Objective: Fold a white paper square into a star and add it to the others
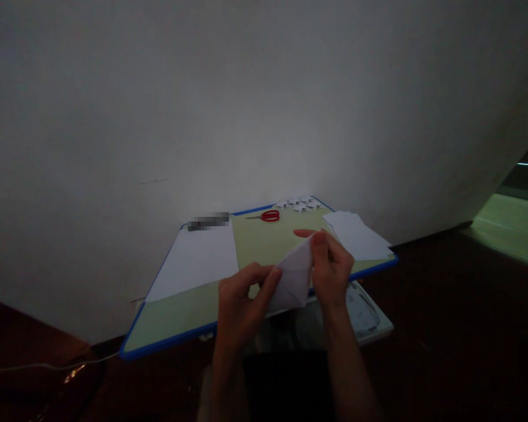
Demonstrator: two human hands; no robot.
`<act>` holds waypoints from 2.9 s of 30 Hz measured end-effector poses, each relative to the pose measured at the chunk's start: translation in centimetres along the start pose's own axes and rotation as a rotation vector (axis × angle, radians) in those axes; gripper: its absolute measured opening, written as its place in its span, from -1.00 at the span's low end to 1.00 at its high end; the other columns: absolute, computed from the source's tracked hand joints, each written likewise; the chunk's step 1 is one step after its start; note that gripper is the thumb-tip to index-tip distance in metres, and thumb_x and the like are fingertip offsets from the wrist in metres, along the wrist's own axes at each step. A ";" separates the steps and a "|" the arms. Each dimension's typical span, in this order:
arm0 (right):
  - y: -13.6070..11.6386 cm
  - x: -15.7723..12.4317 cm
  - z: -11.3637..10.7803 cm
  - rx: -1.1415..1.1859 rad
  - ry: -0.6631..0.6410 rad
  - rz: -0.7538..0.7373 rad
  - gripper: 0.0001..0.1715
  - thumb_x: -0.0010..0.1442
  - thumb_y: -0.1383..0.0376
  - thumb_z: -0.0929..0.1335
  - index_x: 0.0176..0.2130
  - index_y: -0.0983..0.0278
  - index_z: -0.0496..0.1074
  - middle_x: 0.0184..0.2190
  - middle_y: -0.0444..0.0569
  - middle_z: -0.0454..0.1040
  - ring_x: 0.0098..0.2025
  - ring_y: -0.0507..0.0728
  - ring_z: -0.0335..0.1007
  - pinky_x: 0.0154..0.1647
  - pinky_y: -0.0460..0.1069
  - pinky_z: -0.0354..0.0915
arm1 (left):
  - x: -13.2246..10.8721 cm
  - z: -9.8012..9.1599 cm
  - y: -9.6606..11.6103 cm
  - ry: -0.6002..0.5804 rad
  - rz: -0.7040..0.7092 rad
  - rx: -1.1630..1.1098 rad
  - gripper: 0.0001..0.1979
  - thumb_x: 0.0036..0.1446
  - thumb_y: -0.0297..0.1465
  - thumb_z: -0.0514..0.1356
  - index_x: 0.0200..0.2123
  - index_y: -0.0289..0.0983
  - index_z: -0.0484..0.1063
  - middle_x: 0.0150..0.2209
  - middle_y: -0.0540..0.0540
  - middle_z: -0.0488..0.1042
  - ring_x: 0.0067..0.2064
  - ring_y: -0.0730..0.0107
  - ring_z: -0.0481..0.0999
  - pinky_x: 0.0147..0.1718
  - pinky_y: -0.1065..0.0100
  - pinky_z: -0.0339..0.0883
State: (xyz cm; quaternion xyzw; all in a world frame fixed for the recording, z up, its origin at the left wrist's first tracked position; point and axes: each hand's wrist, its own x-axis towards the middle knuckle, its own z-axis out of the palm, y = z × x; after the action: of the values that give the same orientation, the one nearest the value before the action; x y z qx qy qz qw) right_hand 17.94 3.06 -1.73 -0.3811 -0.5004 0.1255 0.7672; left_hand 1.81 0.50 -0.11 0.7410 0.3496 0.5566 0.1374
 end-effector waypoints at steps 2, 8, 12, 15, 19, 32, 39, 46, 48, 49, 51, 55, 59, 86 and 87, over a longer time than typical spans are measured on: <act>0.1 0.2 -0.2 0.116 -0.049 -0.007 -0.58 0.48 0.05 0.31 -0.14 0.24 0.66 -0.48 -0.17 0.33 -0.48 0.04 0.22 -0.48 -0.03 0.11 | -0.1 -0.5 -0.3 0.001 -0.019 0.003 -0.81 0.28 -0.44 0.33 -0.41 -0.22 0.66 -0.51 0.08 0.60 -0.49 0.52 0.53 -0.44 0.51 0.36; 0.4 0.7 -1.1 0.231 -0.089 -0.069 -0.86 0.32 0.26 0.46 -0.29 0.22 0.63 -0.40 -0.12 0.51 -0.44 0.04 0.29 -0.43 -0.02 0.18 | -0.5 -0.8 -0.8 -0.029 -0.041 -0.043 -0.83 0.28 -0.41 0.34 -0.39 -0.20 0.67 -0.49 0.05 0.62 -0.48 0.48 0.55 -0.44 0.47 0.40; 0.5 0.8 -1.2 0.261 -0.032 -0.040 -0.86 0.26 0.31 0.49 -0.37 0.20 0.62 -0.46 -0.16 0.51 -0.45 0.04 0.28 -0.42 -0.02 0.21 | -0.6 -0.7 -0.6 -0.011 -0.012 -0.055 -0.82 0.27 -0.41 0.34 -0.42 -0.21 0.64 -0.51 0.04 0.59 -0.50 0.48 0.52 -0.45 0.46 0.39; 0.4 0.7 -0.9 0.249 0.045 -0.017 -0.84 0.21 0.30 0.50 -0.43 0.20 0.60 -0.51 -0.18 0.47 -0.48 0.04 0.26 -0.45 -0.03 0.18 | -0.5 -0.5 -0.5 -0.008 -0.002 -0.045 -0.79 0.28 -0.40 0.33 -0.44 -0.22 0.62 -0.53 0.04 0.57 -0.51 0.47 0.51 -0.46 0.44 0.38; -0.2 0.6 -0.5 0.186 0.114 0.006 -0.76 0.22 0.32 0.45 -0.50 0.22 0.53 -0.56 -0.21 0.40 -0.50 0.02 0.23 -0.47 -0.04 0.14 | -0.3 -0.4 -0.5 -0.025 -0.014 -0.041 -0.78 0.29 -0.39 0.32 -0.44 -0.22 0.61 -0.53 0.03 0.57 -0.50 0.48 0.50 -0.47 0.44 0.37; -0.7 0.5 -1.0 0.054 -0.074 0.037 -0.66 0.37 0.12 0.42 -0.39 0.23 0.50 -0.48 -0.17 0.45 -0.45 0.04 0.29 -0.44 -0.05 0.18 | -0.7 -0.3 -1.0 0.020 -0.115 -0.087 -0.83 0.28 -0.38 0.35 -0.40 -0.20 0.68 -0.48 0.04 0.64 -0.46 0.44 0.57 -0.45 0.45 0.39; -1.0 0.3 0.6 -0.153 0.030 0.044 -0.38 0.49 -0.06 0.24 -0.51 0.19 0.18 -0.60 -0.25 0.16 -0.50 0.02 0.06 -0.48 -0.02 0.02 | 0.0 0.5 0.2 0.069 -0.031 0.049 -0.84 0.30 -0.39 0.34 -0.35 -0.22 0.67 -0.44 0.03 0.67 -0.44 0.43 0.60 -0.39 0.43 0.41; -0.8 -0.2 1.3 -0.203 0.192 0.027 -0.36 0.49 -0.09 0.23 -0.51 0.19 0.23 -0.62 -0.24 0.19 -0.50 0.04 0.09 -0.45 -0.01 0.04 | -0.1 0.8 1.5 0.064 0.076 0.056 -0.86 0.31 -0.44 0.33 -0.35 -0.24 0.64 -0.49 0.04 0.60 -0.49 0.49 0.53 -0.42 0.43 0.38; -0.7 -0.3 1.2 -0.202 0.216 0.020 -0.38 0.49 -0.08 0.23 -0.50 0.20 0.27 -0.61 -0.23 0.23 -0.50 0.04 0.11 -0.44 -0.01 0.06 | -0.1 0.9 1.5 0.056 0.074 0.044 -0.87 0.30 -0.45 0.33 -0.34 -0.24 0.65 -0.49 0.04 0.58 -0.49 0.49 0.52 -0.43 0.44 0.38; -0.6 -0.3 1.1 -0.200 0.224 0.022 -0.38 0.50 -0.08 0.23 -0.49 0.21 0.29 -0.60 -0.22 0.25 -0.49 0.04 0.12 -0.44 -0.01 0.06 | -0.1 1.0 1.5 0.050 0.069 0.034 -0.87 0.30 -0.45 0.33 -0.33 -0.24 0.65 -0.49 0.04 0.59 -0.49 0.49 0.52 -0.42 0.44 0.38; -0.5 -0.3 1.1 -0.194 0.237 0.049 -0.36 0.49 -0.11 0.23 -0.49 0.21 0.30 -0.60 -0.21 0.26 -0.50 0.05 0.13 -0.45 -0.01 0.06 | -0.1 1.2 1.3 0.034 0.055 0.003 -0.88 0.31 -0.44 0.33 -0.31 -0.23 0.67 -0.47 0.03 0.61 -0.47 0.48 0.54 -0.41 0.44 0.40; 0.0 -0.2 1.2 -0.131 0.278 0.181 -0.28 0.42 -0.24 0.22 -0.47 0.23 0.37 -0.61 -0.19 0.29 -0.50 0.07 0.15 -0.46 -0.01 0.10 | -0.1 1.3 0.3 -0.022 -0.015 -0.045 -0.87 0.26 -0.33 0.39 -0.16 -0.23 0.71 -0.43 0.00 0.64 -0.41 0.39 0.59 -0.36 0.41 0.46; 0.1 0.0 1.5 0.031 0.253 0.320 -0.21 0.32 -0.36 0.22 -0.41 0.25 0.44 -0.57 -0.13 0.40 -0.47 0.10 0.27 -0.44 -0.01 0.19 | -0.2 1.1 -0.4 -0.059 -0.071 -0.016 -0.82 0.22 -0.27 0.41 -0.37 -0.23 0.68 -0.51 0.02 0.59 -0.44 0.39 0.54 -0.37 0.41 0.43; -0.1 1.5 -3.0 0.286 -0.340 0.308 -0.51 0.23 0.24 0.53 0.14 0.06 0.52 -0.04 -0.02 0.70 -0.13 0.22 0.66 -0.20 0.09 0.54 | 0.1 1.2 -1.7 0.291 -0.369 -0.273 -0.74 0.19 -0.17 0.42 -0.30 -0.28 0.62 -0.37 -0.09 0.70 -0.36 0.30 0.68 -0.41 0.42 0.51; 0.1 1.4 -3.0 0.300 -0.344 0.304 -0.53 0.23 0.25 0.53 0.12 0.05 0.53 -0.05 -0.04 0.71 -0.12 0.22 0.66 -0.20 0.08 0.54 | 0.1 1.2 -1.7 0.303 -0.386 -0.294 -0.73 0.18 -0.17 0.42 -0.31 -0.28 0.61 -0.40 -0.08 0.69 -0.40 0.32 0.66 -0.45 0.44 0.48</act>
State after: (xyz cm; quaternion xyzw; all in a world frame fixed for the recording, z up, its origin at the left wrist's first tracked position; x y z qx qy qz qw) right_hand 21.23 2.57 -1.51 -0.3069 -0.5363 0.3749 0.6911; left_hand 2.29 2.00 -1.43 0.5415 0.4161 0.6692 0.2931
